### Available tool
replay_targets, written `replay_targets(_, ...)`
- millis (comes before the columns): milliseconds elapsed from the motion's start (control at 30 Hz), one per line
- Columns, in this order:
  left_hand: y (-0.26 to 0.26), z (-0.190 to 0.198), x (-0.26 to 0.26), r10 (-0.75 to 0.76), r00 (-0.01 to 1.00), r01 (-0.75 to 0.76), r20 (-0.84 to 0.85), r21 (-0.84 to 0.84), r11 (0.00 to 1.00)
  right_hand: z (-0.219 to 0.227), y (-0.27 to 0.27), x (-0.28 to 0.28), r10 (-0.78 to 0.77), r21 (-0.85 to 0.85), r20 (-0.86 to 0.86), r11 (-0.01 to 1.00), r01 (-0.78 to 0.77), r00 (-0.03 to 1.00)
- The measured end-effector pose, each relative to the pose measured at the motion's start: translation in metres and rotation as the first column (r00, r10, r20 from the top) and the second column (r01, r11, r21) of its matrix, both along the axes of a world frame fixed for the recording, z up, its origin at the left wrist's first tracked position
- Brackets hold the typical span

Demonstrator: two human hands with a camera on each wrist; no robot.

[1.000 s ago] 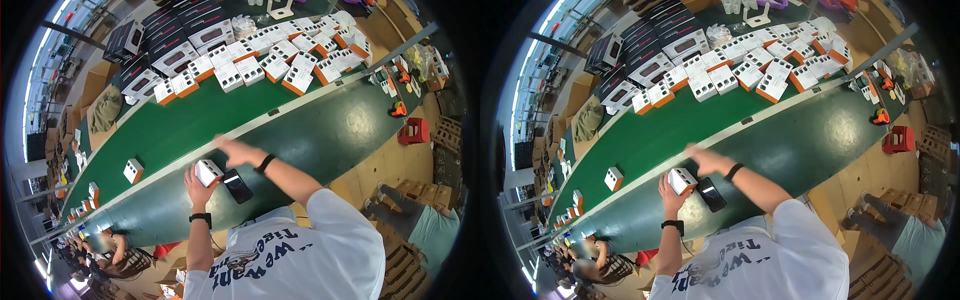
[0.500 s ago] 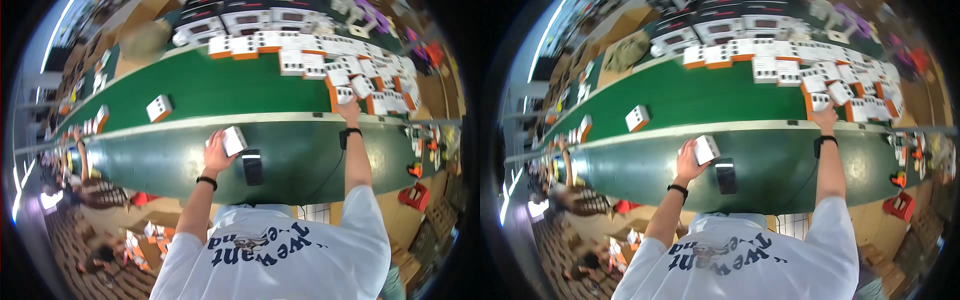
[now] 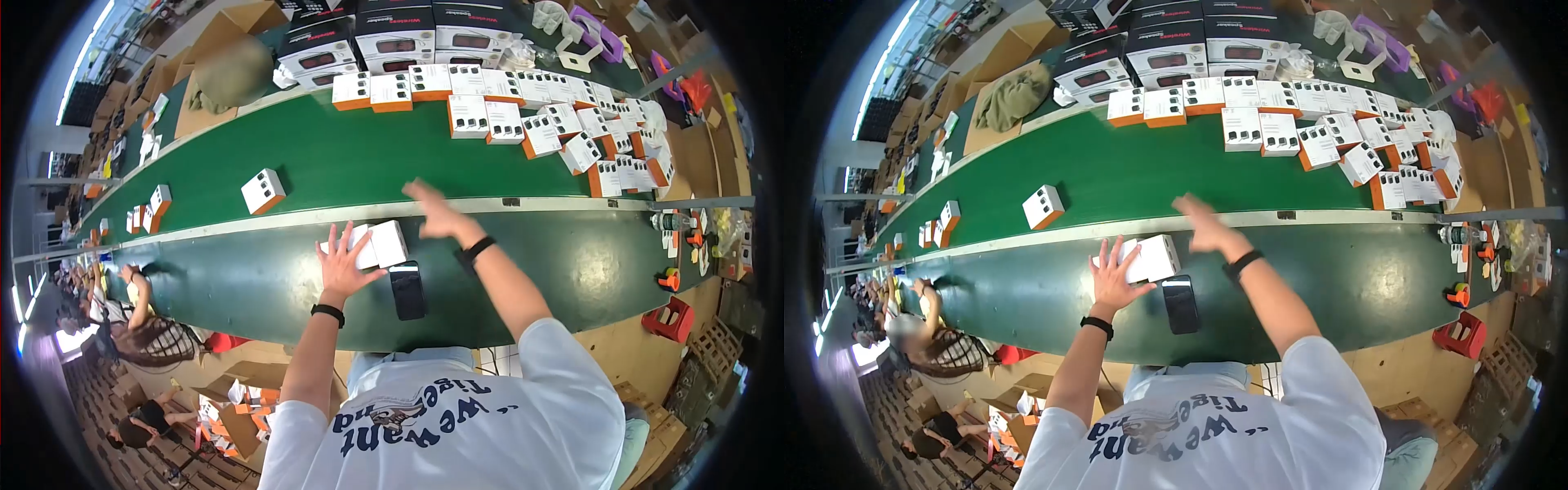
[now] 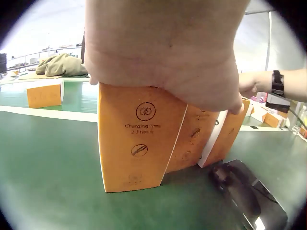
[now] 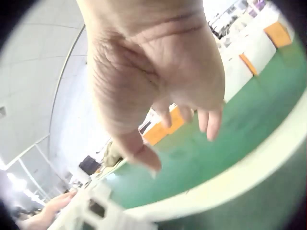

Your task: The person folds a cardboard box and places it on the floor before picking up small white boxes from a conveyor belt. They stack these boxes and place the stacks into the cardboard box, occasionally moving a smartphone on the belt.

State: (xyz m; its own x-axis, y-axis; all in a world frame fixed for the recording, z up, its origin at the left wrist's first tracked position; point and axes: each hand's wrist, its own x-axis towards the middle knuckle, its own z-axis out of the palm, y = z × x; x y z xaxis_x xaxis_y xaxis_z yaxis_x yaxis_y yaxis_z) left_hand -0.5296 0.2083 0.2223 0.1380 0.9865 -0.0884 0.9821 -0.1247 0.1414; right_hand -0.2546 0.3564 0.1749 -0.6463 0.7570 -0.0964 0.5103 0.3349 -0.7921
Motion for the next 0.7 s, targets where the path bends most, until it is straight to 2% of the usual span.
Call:
replay_targets(33, 0.0, -0.002, 0.0, 0.003, 1.0, -0.003, -0.016, -0.006, 1.0, -0.016, 0.033, 0.014, -0.259, 0.156, 0.046, 0.956, 0.249, 0.965)
replay_targets(67, 0.001, -0.005, 0.001, 0.008, 0.999, -0.009, -0.032, -0.009, 1.0, -0.012, 0.068, 0.029, -0.506, 0.288, 0.101, 0.839, 0.462, 0.856)
replay_targets(100, 0.002, -0.003, 0.0, 0.013, 1.0, -0.013, -0.018, -0.036, 0.999, -0.013, 0.096, 0.038, -0.752, 0.353, 0.128, 0.644, 0.679, 0.647)
replay_targets(133, 0.002, -0.003, 0.0, 0.011, 1.0, -0.012, -0.023, -0.048, 0.999, -0.009, 0.119, 0.046, -0.847, 0.391, 0.138, 0.522, 0.758, 0.513)
replay_targets(167, 0.0, -0.003, 0.0, 0.01, 0.999, -0.012, -0.031, -0.06, 0.998, -0.015, 0.141, 0.053, -0.842, 0.405, 0.285, 0.539, 0.739, 0.457)
replay_targets(267, 0.004, -0.003, -0.002, 0.003, 1.0, -0.004, -0.025, -0.035, 0.999, -0.014, 0.161, 0.038, -0.729, 0.395, 0.454, 0.68, 0.617, 0.513)
replay_targets(300, 0.001, -0.004, -0.002, 0.008, 1.0, -0.008, -0.018, -0.022, 1.0, -0.018, 0.162, 0.029, -0.691, 0.447, 0.513, 0.721, 0.529, 0.509)
replay_targets(367, 0.002, -0.006, -0.002, 0.021, 1.0, -0.022, -0.01, -0.023, 1.0, -0.025, 0.172, 0.022, -0.719, 0.477, 0.486, 0.694, 0.539, 0.497)
replay_targets(433, 0.0, -0.007, -0.003, 0.024, 1.0, -0.024, -0.011, -0.006, 1.0, -0.006, 0.17, 0.022, -0.721, 0.443, 0.476, 0.691, 0.57, 0.504)
replay_targets(467, 0.0, -0.008, -0.004, 0.025, 1.0, -0.025, -0.011, -0.005, 1.0, -0.018, 0.176, 0.028, -0.777, 0.512, 0.417, 0.629, 0.585, 0.471)
replay_targets(533, 0.003, 0.001, -0.003, 0.029, 0.999, -0.03, -0.029, -0.036, 0.999, -0.031, 0.189, 0.036, -0.822, 0.485, 0.404, 0.564, 0.668, 0.401)
replay_targets(633, 0.001, 0.001, -0.004, 0.034, 0.999, -0.034, -0.003, -0.014, 0.999, -0.019, 0.191, 0.029, -0.733, 0.395, 0.529, 0.658, 0.641, 0.427)
replay_targets(700, 0.001, 0.002, -0.004, 0.035, 0.999, -0.035, -0.006, -0.032, 0.999, -0.003, 0.178, 0.027, -0.633, 0.333, 0.562, 0.762, 0.555, 0.532)
